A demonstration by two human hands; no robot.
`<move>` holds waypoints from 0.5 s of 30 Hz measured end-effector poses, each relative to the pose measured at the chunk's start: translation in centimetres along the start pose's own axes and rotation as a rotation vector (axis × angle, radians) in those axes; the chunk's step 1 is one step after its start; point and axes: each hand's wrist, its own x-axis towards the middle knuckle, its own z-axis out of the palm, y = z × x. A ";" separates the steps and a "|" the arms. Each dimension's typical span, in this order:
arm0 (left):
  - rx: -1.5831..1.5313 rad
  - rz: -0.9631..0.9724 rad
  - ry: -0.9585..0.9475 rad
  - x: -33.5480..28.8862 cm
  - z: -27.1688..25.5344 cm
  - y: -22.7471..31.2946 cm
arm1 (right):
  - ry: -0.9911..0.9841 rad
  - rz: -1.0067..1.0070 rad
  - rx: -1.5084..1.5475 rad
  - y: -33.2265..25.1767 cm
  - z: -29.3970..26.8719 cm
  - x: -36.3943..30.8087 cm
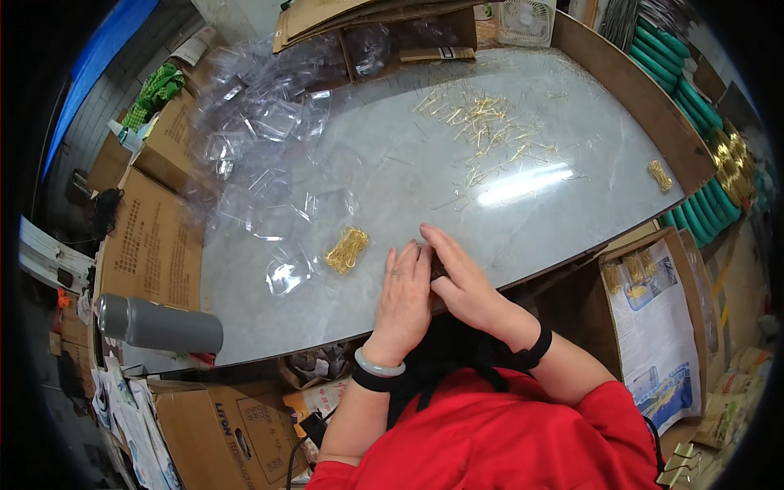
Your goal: Sorting and grouping small gold-colored metal pins on a workbench.
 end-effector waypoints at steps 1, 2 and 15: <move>-0.011 -0.021 0.018 -0.1 0.1 0.0 | -0.030 0.007 0.074 0.1 -0.2 0.2; -0.055 -0.031 0.021 0.0 0.0 0.0 | -0.037 0.066 0.091 0.0 -1.0 0.4; -0.445 -0.118 0.057 -0.8 -1.8 -1.5 | -0.186 -0.236 -0.470 -0.1 -3.6 1.0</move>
